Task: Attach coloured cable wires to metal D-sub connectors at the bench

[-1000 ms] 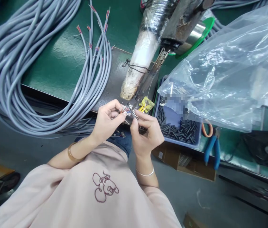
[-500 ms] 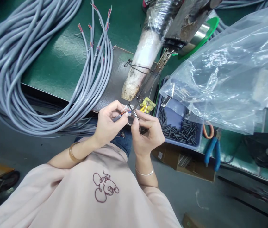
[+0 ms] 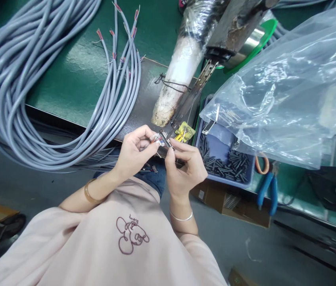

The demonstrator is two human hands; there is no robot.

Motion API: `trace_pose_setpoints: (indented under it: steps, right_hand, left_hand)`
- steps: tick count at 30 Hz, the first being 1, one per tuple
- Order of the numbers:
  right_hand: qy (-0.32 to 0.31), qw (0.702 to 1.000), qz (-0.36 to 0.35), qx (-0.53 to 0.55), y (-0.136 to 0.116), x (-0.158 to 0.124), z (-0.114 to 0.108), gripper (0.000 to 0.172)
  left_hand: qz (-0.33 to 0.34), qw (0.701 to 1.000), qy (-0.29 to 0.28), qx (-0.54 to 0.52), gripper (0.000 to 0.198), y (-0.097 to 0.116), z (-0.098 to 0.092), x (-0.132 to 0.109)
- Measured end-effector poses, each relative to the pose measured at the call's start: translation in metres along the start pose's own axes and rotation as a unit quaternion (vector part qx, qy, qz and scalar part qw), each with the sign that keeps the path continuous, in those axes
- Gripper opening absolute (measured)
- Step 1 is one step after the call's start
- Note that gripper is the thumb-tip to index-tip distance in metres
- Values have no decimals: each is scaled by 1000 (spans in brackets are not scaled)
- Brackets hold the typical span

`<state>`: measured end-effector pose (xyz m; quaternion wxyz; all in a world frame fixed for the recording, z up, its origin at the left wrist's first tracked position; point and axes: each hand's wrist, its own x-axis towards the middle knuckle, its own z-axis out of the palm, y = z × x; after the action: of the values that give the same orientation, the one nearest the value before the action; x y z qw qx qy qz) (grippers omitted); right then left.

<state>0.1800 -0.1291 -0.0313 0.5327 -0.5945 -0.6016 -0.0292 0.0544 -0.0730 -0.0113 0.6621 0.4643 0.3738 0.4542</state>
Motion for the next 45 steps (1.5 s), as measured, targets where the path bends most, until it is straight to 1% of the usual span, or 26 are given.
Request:
trace_pose_setpoints:
  steps: [4,10,14,17,20,22,27,29,31,34,35,36,37,39,40,41,42,43,45]
  right_hand:
    - [6,1000,-15,-3,1,1,1,17]
    - [9,1000,-18,-2,0,4,2,16]
    - [7,999,-33,-10,-2,5,1,17]
    - [3,998,-59,-22,-2,4,-1,17]
    - [-20,995,-86,-37,-1,2,-4,17]
    - [-32,994,-94,-46,1,1,-6,17]
    - [-22,994,-95,-56,-1,-3,-10,20]
    - [-19,995,-83,-57,-4,-3,-13,20]
    - [-34,998,-41,-44,-9,-3,-17,20]
    - [-115,991,67,5,-15,-3,-23,20]
    - [-132,986,95,20,-16,-4,-25,19]
    - [-127,985,113,30,-17,-5,-28,16]
    - [-96,988,120,35,-18,-6,-30,12]
    - [20,995,98,29,-19,-8,-33,3]
    - [72,994,78,20,-19,-8,-35,3]
    - [102,993,60,7,-20,-9,-37,5]
    - [105,993,46,-7,-22,-8,-38,6]
    - [83,995,43,-20,-23,-7,-39,8]
    - [-4,998,61,-27,-27,-4,-39,11]
  left_hand:
    - [24,999,31,27,20,-2,3,-1]
    - [47,996,53,58,18,-1,6,-3]
    - [61,994,55,66,18,2,7,-3]
    - [47,997,49,49,18,1,5,-3]
    - [23,998,43,39,17,-1,3,-4]
    - [11,998,41,37,17,-3,3,-4]
    - [-6,999,27,25,15,-3,2,-7]
    - [-17,1000,13,20,14,-1,-1,-9]
    - [-31,999,-13,2,15,2,-5,-11]
    - [-57,996,-54,-33,16,6,-11,-14]
    - [-66,995,-62,-39,15,7,-12,-15]
    - [-75,994,-65,-42,15,7,-13,-16]
    - [-83,993,-67,-43,16,8,-14,-17]
    - [-90,993,-68,-42,16,8,-14,-18]
    - [-91,993,-70,-42,16,9,-14,-19]
    - [-91,992,-72,-44,17,9,-14,-20]
    - [-93,992,-75,-47,17,9,-14,-21]
    - [-95,991,-75,-51,17,8,-14,-21]
    - [-103,990,-75,-57,18,7,-14,-22]
